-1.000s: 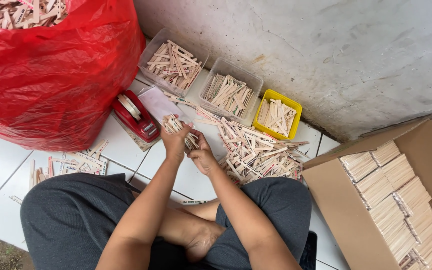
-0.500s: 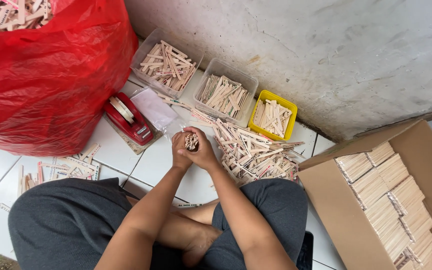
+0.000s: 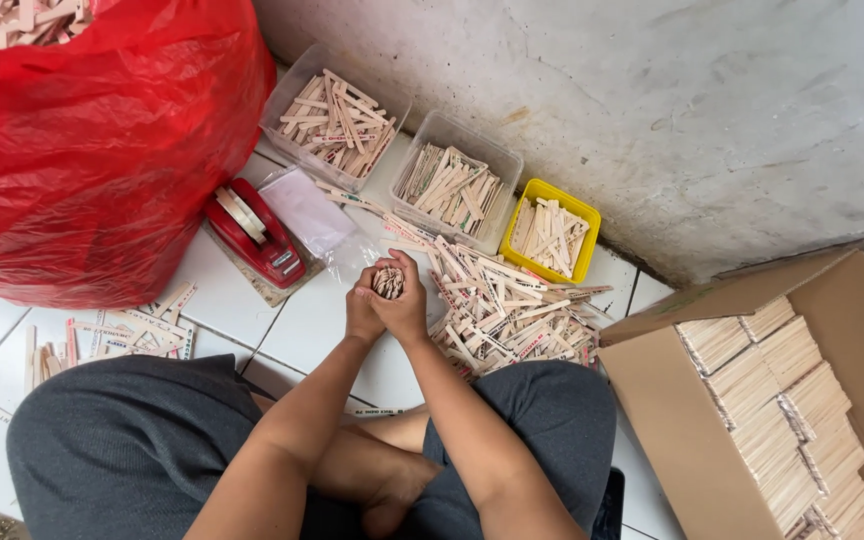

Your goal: The person sits on the floor and sorts small wooden sticks from a pile, aligning them into neat stacks. They then place the stacks into small plastic bags and seal them. The sorted and bagged sticks are placed into a cardboard box.

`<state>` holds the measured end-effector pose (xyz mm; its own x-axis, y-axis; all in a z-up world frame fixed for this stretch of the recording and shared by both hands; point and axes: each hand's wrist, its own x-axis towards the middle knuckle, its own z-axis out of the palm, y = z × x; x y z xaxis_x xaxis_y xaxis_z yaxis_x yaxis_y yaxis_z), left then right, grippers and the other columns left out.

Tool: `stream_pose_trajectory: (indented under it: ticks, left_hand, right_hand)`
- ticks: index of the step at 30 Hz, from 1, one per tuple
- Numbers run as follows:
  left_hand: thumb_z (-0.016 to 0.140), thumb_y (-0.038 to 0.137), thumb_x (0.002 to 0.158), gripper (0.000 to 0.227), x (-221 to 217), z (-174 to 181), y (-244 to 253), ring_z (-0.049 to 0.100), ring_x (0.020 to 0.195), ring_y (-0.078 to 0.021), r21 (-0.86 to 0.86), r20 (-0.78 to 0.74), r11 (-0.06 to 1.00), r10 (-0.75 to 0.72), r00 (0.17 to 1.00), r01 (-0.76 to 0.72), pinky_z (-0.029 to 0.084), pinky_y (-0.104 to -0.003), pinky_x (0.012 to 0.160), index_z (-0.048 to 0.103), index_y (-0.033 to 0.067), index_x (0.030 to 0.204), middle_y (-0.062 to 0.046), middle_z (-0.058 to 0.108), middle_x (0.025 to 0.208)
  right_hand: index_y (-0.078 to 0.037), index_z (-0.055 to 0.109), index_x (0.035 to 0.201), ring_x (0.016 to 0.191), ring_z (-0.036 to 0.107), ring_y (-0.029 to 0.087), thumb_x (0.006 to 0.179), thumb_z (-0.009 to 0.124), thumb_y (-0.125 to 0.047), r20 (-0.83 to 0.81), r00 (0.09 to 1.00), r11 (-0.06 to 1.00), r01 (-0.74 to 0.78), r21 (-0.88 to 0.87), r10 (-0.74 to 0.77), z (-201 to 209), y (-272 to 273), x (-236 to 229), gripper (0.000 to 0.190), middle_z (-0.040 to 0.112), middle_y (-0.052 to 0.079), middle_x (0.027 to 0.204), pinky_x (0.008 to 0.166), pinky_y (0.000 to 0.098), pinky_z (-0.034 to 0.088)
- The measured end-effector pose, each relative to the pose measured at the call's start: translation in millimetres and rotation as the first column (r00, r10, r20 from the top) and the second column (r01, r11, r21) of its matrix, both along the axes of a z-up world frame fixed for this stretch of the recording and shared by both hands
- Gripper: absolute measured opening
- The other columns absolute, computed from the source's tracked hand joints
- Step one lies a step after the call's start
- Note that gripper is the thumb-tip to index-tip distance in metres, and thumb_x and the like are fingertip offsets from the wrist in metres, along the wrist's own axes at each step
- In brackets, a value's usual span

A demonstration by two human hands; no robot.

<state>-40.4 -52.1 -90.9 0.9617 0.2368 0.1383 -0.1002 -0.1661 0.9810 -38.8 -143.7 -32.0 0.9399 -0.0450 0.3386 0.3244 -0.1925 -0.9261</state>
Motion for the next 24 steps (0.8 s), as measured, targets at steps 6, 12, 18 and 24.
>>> stream_pose_trajectory:
  ticks: [6,12,18,24]
  left_hand:
    - [0.087,0.017,0.073,0.044,2.4,22.3,0.4,0.069,0.09,-0.0282,-0.045,0.013,0.999,-0.004,1.0,0.005,0.054,-0.041,0.088,0.069,0.0155,0.113,-0.01,0.074,0.091]
    - [0.088,0.018,0.072,0.046,6.6,1.5,-3.8,0.069,0.09,-0.0269,-0.092,0.027,0.996,-0.002,1.0,0.005,0.054,-0.04,0.088,0.069,0.0146,0.114,-0.01,0.074,0.092]
    - [0.089,0.019,0.07,0.049,9.8,-13.1,-9.0,0.068,0.091,-0.0255,-0.136,0.044,0.991,-0.009,0.999,0.015,0.054,-0.039,0.089,0.07,0.0137,0.115,-0.01,0.075,0.094]
    - [0.091,0.018,0.07,0.052,7.8,-49.8,-14.6,0.071,0.091,-0.0271,-0.135,0.018,0.991,-0.02,1.0,0.022,0.055,-0.04,0.089,0.07,0.0156,0.118,-0.01,0.076,0.096]
  right_hand:
    - [-0.006,0.066,0.122,0.105,0.072,0.025,0.073,0.092,-0.01,0.045,0.996,0.996,0.08,-0.037,-0.079,3.9,4.9,-0.6,0.055,0.076,0.01,0.101,0.094,0.0408,0.055]
    - [-0.002,0.057,0.133,0.114,0.069,0.029,0.063,0.099,-0.021,0.076,0.997,1.0,0.006,0.014,-0.007,17.4,4.1,-2.1,0.084,0.075,0.013,0.112,0.102,0.0446,0.052]
    - [-0.006,0.064,0.126,0.105,0.073,0.021,0.074,0.091,-0.011,0.074,0.997,0.999,0.039,-0.025,-0.037,13.4,6.6,0.3,0.059,0.078,0.005,0.099,0.097,0.0374,0.054]
    - [-0.004,0.055,0.138,0.118,0.067,0.031,0.06,0.099,-0.023,0.044,0.999,0.999,-0.027,-0.03,0.029,10.6,-3.2,3.4,0.092,0.074,0.012,0.118,0.105,0.0461,0.049]
